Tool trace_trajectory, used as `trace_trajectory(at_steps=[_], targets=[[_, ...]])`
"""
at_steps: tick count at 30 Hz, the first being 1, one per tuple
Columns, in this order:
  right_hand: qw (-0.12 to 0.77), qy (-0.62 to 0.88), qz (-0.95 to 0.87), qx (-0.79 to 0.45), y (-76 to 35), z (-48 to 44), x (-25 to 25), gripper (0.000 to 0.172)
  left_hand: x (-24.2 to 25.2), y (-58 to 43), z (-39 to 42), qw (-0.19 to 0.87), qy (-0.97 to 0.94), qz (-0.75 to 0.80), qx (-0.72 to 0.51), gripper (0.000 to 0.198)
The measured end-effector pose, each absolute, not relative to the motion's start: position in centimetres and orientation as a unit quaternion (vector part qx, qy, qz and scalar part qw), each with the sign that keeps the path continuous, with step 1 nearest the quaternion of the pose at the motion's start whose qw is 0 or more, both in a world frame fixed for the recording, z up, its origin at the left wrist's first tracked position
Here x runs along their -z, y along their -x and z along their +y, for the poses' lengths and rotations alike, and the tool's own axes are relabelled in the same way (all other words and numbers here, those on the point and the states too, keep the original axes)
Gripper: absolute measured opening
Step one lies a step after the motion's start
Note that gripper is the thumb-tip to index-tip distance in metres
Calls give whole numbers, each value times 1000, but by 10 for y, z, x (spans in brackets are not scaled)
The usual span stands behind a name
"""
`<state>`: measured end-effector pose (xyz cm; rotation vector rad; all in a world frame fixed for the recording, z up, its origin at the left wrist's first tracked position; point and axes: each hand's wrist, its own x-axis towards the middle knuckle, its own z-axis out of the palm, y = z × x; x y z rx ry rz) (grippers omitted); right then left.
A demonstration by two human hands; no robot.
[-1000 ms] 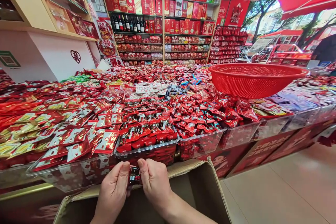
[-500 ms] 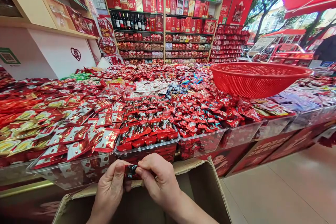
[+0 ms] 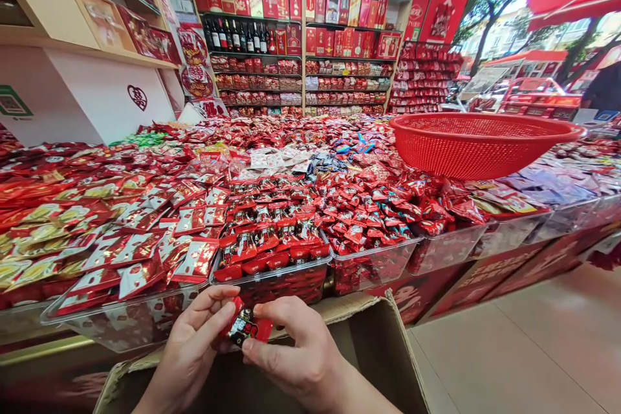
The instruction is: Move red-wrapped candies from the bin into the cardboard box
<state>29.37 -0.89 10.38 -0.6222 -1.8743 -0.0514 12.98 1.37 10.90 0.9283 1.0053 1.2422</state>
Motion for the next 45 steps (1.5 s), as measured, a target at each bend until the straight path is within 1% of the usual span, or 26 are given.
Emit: trace_trajectory(at_steps=[1, 3, 5, 7, 8, 10, 11, 13, 17, 21, 24, 27, 31, 35, 42, 45], targets=[[546, 262, -796, 6, -295, -9, -102, 22, -109, -130, 14, 597, -400, 440, -539, 32], [539, 265, -797, -63, -297, -11, -99, 20, -107, -131, 14, 581, -411, 447, -542, 32], [546, 289, -769, -164, -299, -14, -96, 20, -104, -132, 13, 568, -428, 449, -540, 31], [551, 350, -702, -285, -300, -16, -95, 21, -101, -133, 11, 563, -438, 446, -541, 30], [539, 386, -661, -352, -300, -17, -94, 19, -100, -134, 11, 562, -441, 444, -542, 29], [482, 433, -599, -470, -302, -19, -95, 16, -98, -135, 10, 560, -444, 439, -545, 28], [452, 443, -585, -507, -304, -20, -97, 18, -98, -135, 9, 559, -443, 435, -550, 28], [418, 448, -584, -532, -309, -19, -106, 20, -98, -135, 9, 570, -433, 415, -562, 29], [431, 448, -597, -507, -323, 4, -147, 19, -99, -134, 8, 605, -407, 390, -563, 31], [476, 484, -610, -409, -327, 74, -192, 14, -96, -139, 6, 558, -451, 432, -546, 25], [464, 534, -593, -385, -317, 139, -207, 12, -90, -143, 4, 521, -511, 431, -530, 23], [435, 570, -581, -385, -302, 187, -209, 17, -85, -143, 4, 506, -534, 425, -527, 22], [403, 605, -585, -360, -284, 213, -203, 19, -80, -140, 5, 491, -554, 425, -521, 21], [363, 633, -604, -321, -277, 217, -197, 16, -78, -139, 5, 452, -598, 424, -508, 15], [302, 656, -663, -195, -281, 221, -196, 8, -80, -139, 5, 444, -616, 419, -497, 11], [298, 638, -694, -148, -283, 211, -205, 3, -81, -139, 5, 439, -613, 422, -502, 11]])
